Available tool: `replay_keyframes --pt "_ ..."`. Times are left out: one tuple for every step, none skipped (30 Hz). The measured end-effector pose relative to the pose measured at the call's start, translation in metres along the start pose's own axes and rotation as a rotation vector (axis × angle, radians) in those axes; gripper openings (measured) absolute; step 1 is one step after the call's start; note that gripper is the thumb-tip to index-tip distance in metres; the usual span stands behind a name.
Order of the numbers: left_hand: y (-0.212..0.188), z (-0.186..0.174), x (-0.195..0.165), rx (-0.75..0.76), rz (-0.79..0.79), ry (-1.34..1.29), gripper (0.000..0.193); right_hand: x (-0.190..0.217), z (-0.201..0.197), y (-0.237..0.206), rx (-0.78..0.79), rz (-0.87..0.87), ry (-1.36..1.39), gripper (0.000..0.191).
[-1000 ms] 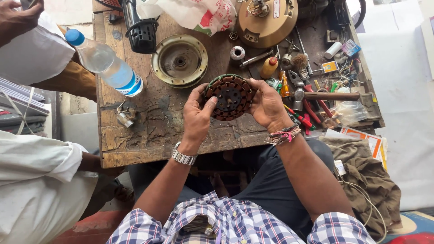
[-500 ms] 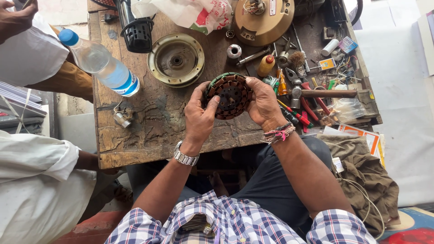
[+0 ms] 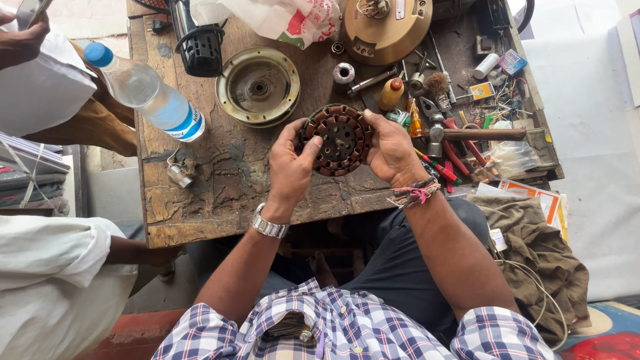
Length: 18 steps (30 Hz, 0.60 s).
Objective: The person disassembles a circular electrical component on a cluttered workbench, removes the central rotor, and uses a screwdriver and hammer to adjust internal parts. They reassemble the housing and continue manipulating the rotor and wires.
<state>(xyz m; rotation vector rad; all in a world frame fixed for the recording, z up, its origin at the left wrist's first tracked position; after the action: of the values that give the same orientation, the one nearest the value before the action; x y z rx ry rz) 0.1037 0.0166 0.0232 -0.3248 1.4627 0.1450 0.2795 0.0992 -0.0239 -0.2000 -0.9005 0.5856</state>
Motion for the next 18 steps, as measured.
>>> replay_keyframes --pt "0.003 -0.002 0.003 0.002 -0.037 -0.038 0.040 0.000 0.000 0.000 0.004 0.021 -0.003 0.029" --pt "0.006 -0.003 0.006 0.008 -0.062 -0.088 0.040 0.000 0.000 0.001 0.008 0.041 -0.007 0.032" --pt "0.008 -0.005 0.009 0.013 -0.088 -0.138 0.040 0.001 0.001 0.001 0.022 0.037 0.006 0.031" --pt "0.010 -0.006 0.012 0.017 -0.114 -0.188 0.040 0.001 0.002 0.002 0.036 0.035 0.019 0.031" --pt "0.012 -0.007 0.014 0.019 -0.122 -0.215 0.040 0.002 0.003 0.001 0.050 0.033 0.033 0.031" --pt "0.013 -0.007 0.017 0.020 -0.132 -0.243 0.040 0.002 0.003 0.001 0.041 0.043 0.018 0.031" --pt "0.013 -0.008 0.019 0.020 -0.142 -0.271 0.041 0.001 0.002 0.001 0.032 0.054 0.002 0.031" --pt "0.014 -0.008 0.021 0.023 -0.140 -0.283 0.041 0.001 0.001 0.000 0.023 0.064 -0.013 0.031" --pt "0.015 -0.008 0.022 0.026 -0.138 -0.296 0.041 0.001 0.001 -0.001 0.020 0.064 -0.017 0.031" --pt "0.015 -0.008 0.023 0.030 -0.134 -0.308 0.041 0.002 0.001 -0.001 0.017 0.065 -0.021 0.032" --pt "0.015 -0.008 0.026 0.026 -0.158 -0.313 0.041 0.002 0.001 -0.001 0.014 0.064 -0.025 0.032" --pt "0.015 -0.009 0.028 0.022 -0.182 -0.319 0.040 0.003 0.001 -0.002 0.014 0.056 -0.034 0.031" --pt "0.015 -0.009 0.030 0.018 -0.205 -0.324 0.040 0.004 0.001 -0.002 0.014 0.048 -0.043 0.031" --pt "0.016 -0.009 0.030 0.019 -0.194 -0.317 0.039 0.005 0.001 -0.002 0.014 0.041 -0.051 0.030" --pt "0.016 -0.009 0.030 0.020 -0.184 -0.311 0.039 0.005 0.000 -0.002 0.002 0.043 -0.058 0.030" --pt "0.017 -0.009 0.030 0.021 -0.173 -0.304 0.039 0.005 -0.001 -0.002 -0.010 0.045 -0.064 0.030" --pt "0.017 -0.009 0.031 0.016 -0.178 -0.299 0.038 0.005 -0.001 -0.002 -0.022 0.047 -0.071 0.030" --pt "0.017 -0.010 0.032 0.012 -0.183 -0.294 0.038 0.006 -0.001 -0.002 -0.020 0.043 -0.071 0.030"
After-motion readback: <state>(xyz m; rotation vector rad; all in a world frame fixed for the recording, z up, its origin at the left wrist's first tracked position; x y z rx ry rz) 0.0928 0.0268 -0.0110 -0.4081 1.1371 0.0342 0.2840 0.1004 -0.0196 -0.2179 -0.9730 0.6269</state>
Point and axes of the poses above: each hand's wrist, its own y-axis towards the middle knuckle, its own z-axis out of the palm, x = y × z, the point moved 7 cm from there along y, towards the middle knuckle, and after that the axes turned 4 degrees about -z, right-handed, at the moved point
